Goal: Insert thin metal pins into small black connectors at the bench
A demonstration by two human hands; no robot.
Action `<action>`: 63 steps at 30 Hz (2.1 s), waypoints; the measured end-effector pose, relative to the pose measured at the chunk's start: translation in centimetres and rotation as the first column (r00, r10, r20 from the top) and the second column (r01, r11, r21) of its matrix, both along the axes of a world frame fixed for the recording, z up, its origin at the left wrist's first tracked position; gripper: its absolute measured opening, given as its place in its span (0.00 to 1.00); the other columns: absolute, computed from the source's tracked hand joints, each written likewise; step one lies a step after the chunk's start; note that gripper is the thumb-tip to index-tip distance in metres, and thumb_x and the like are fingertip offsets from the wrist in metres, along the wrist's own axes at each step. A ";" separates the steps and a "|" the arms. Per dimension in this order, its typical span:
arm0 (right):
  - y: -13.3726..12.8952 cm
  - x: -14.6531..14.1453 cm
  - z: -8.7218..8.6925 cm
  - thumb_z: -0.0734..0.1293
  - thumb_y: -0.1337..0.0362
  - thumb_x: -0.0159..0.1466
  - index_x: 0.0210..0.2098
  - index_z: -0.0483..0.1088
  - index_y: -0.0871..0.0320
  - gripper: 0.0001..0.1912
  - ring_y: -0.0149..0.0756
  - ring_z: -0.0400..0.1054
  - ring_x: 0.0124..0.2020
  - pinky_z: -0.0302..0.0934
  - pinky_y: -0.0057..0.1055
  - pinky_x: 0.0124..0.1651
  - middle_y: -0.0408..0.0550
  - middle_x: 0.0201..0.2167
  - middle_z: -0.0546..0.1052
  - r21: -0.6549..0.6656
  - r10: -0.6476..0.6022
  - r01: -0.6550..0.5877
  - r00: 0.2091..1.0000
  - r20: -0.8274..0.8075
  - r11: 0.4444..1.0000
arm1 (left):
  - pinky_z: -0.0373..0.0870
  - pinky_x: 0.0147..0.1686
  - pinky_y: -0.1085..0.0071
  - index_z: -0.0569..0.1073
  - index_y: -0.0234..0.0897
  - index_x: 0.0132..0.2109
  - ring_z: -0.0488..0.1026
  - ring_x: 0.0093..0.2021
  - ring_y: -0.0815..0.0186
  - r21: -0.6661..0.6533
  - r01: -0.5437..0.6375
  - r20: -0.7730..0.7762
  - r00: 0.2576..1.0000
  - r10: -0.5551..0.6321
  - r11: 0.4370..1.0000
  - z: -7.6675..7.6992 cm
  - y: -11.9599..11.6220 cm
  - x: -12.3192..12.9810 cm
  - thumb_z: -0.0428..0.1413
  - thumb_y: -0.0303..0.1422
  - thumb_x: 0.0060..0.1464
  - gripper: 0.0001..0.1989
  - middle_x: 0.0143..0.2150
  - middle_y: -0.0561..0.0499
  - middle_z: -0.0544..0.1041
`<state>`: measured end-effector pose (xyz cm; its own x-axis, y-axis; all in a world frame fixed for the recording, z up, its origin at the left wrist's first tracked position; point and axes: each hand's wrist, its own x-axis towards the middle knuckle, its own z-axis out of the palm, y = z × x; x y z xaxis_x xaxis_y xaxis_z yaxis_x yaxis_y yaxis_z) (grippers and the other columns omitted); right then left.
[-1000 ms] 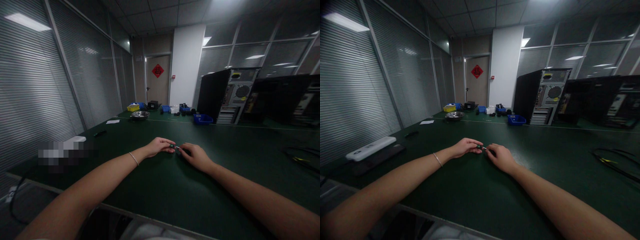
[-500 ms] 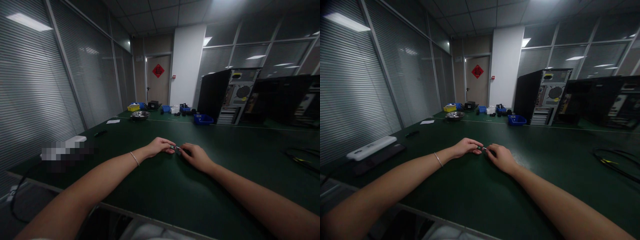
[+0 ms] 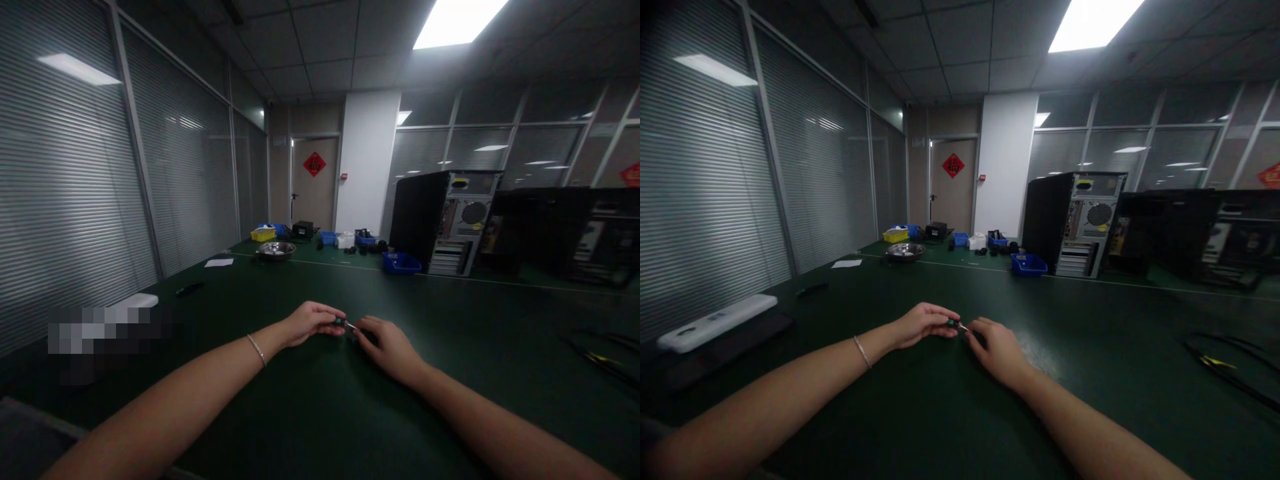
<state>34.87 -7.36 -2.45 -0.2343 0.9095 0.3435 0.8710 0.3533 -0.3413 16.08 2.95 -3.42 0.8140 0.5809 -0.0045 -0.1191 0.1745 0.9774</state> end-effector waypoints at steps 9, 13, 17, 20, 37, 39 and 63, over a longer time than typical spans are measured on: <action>-0.2 -0.3 0.7 0.55 0.60 0.64 0.36 0.69 0.55 0.12 0.33 0.65 0.34 0.57 0.27 0.35 0.45 0.34 0.72 -0.050 0.012 -0.014 0.999 -0.039 0.999 | 0.66 0.49 0.63 0.72 0.29 0.45 0.74 0.39 0.64 0.041 -0.017 0.008 1.000 0.016 0.999 0.1 0.2 0.0 0.58 0.29 0.47 0.16 0.44 0.39 0.74; -0.7 0.1 0.8 0.55 0.59 0.64 0.37 0.69 0.55 0.13 0.33 0.65 0.34 0.57 0.27 0.35 0.45 0.34 0.72 -0.076 0.009 -0.012 0.999 -0.035 0.997 | 0.66 0.48 0.63 0.72 0.30 0.44 0.74 0.39 0.65 0.041 -0.035 -0.006 0.999 0.036 0.999 0.1 0.2 0.2 0.59 0.30 0.47 0.16 0.44 0.40 0.74; -0.8 1.0 0.5 0.56 0.59 0.64 0.38 0.69 0.55 0.13 0.34 0.66 0.35 0.58 0.28 0.37 0.46 0.35 0.72 -0.075 0.007 -0.010 0.999 -0.041 0.997 | 0.67 0.47 0.63 0.73 0.29 0.42 0.74 0.37 0.65 0.038 -0.034 -0.010 0.999 0.035 0.999 -0.1 0.3 0.4 0.59 0.30 0.45 0.15 0.42 0.40 0.74; -0.7 1.2 0.4 0.56 0.59 0.64 0.39 0.69 0.55 0.13 0.34 0.66 0.35 0.59 0.28 0.38 0.46 0.35 0.72 -0.079 -0.012 0.009 0.999 -0.043 0.997 | 0.67 0.47 0.63 0.73 0.29 0.43 0.74 0.37 0.65 0.032 -0.038 -0.026 0.999 0.039 0.999 -0.1 0.5 0.5 0.59 0.30 0.46 0.15 0.42 0.41 0.75; -0.9 1.7 0.9 0.55 0.57 0.65 0.42 0.69 0.55 0.15 0.35 0.66 0.36 0.59 0.30 0.39 0.47 0.36 0.73 -0.095 0.057 -0.065 0.994 -0.091 0.993 | 0.67 0.47 0.61 0.72 0.29 0.43 0.74 0.38 0.65 -0.004 -0.008 -0.026 1.000 0.008 1.000 0.8 0.1 -0.1 0.60 0.31 0.45 0.17 0.43 0.39 0.74; -0.9 1.7 0.8 0.55 0.57 0.65 0.42 0.69 0.54 0.15 0.35 0.66 0.36 0.60 0.29 0.39 0.46 0.36 0.73 -0.094 0.066 -0.076 0.992 -0.104 0.993 | 0.66 0.47 0.61 0.72 0.29 0.43 0.74 0.38 0.64 -0.005 -0.015 -0.024 1.000 0.015 1.000 0.9 0.0 -0.1 0.60 0.32 0.45 0.17 0.42 0.39 0.74; -0.7 3.1 0.9 0.56 0.56 0.64 0.42 0.69 0.57 0.16 0.35 0.66 0.35 0.60 0.29 0.38 0.47 0.33 0.73 0.084 0.036 -0.005 0.926 -0.375 0.996 | 0.66 0.45 0.60 0.71 0.28 0.44 0.73 0.39 0.63 0.046 -0.020 -0.022 1.000 0.021 0.999 0.6 -0.2 0.1 0.58 0.32 0.47 0.17 0.44 0.39 0.73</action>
